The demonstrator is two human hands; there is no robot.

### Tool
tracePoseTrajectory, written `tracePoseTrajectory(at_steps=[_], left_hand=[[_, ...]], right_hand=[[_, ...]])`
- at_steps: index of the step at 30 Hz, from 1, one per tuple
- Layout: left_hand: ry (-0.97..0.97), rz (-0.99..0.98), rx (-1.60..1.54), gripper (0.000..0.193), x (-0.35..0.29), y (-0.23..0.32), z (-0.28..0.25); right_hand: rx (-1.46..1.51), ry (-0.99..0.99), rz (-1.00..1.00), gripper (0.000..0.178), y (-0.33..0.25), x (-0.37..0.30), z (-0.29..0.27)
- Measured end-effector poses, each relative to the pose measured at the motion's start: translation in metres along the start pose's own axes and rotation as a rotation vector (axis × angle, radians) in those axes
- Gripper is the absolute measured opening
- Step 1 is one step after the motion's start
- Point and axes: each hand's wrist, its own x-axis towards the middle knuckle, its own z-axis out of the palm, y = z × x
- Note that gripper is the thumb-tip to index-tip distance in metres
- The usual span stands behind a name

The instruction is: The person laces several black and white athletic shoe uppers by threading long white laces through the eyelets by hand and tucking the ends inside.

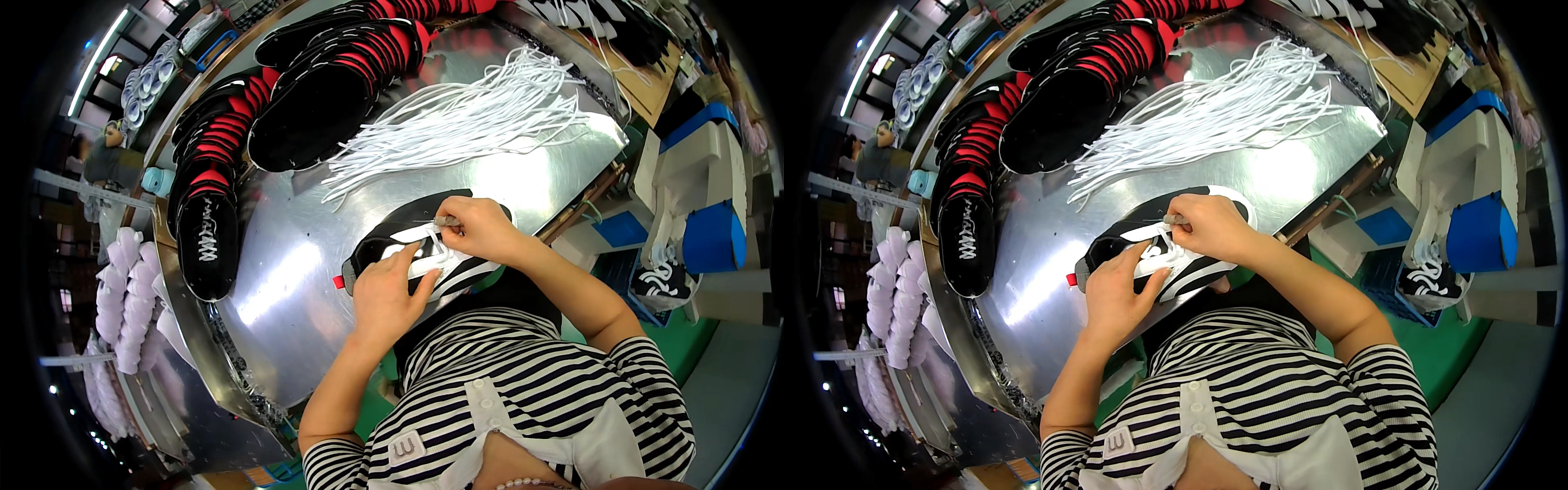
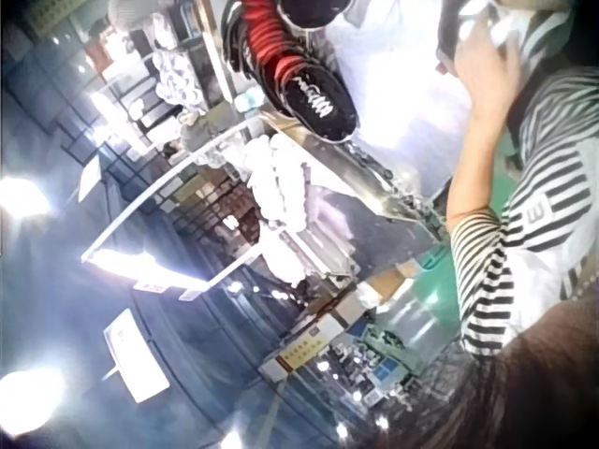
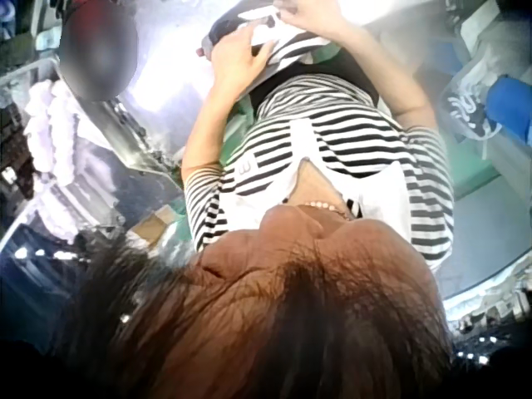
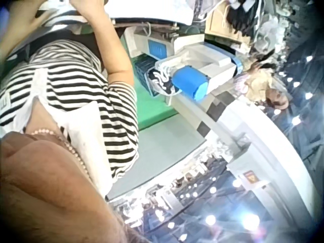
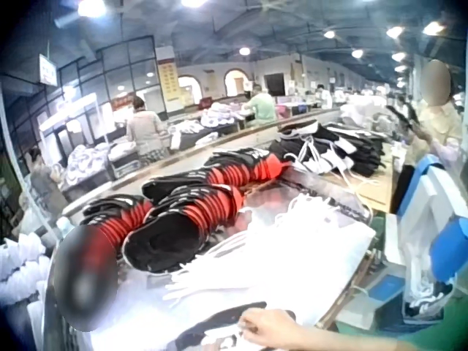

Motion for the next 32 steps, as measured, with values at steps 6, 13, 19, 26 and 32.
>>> tracePoseTrajectory(at_steps=[6, 13, 19, 26, 32], left_hand=[[0.027, 0.024, 0.004, 0.041, 0.007, 0.003, -0.003], [0.043, 0.165, 0.03, 0.04, 0.009, -0.01, -0.002], [0.117, 0.234, 0.028, 0.039, 0.005, -0.008, 0.001], [0.313, 0.353, 0.036, 0.039, -0.003, -0.007, 0.004], [0.318, -0.511, -0.799, 0.076, -0.088, -0.022, 0.048]], right_hand=[[0.094, 0.118, 0.075, 0.016, -0.002, -0.006, 0.0], [0.268, 0.119, 0.184, 0.011, 0.002, -0.014, -0.009], [0.225, 0.005, -0.193, 0.017, 0.006, -0.026, -0.022], [-0.048, -0.05, -0.482, 0.021, 0.012, -0.02, -0.022], [0.113, 0.115, -0.355, 0.022, 0.001, -0.017, -0.013]])
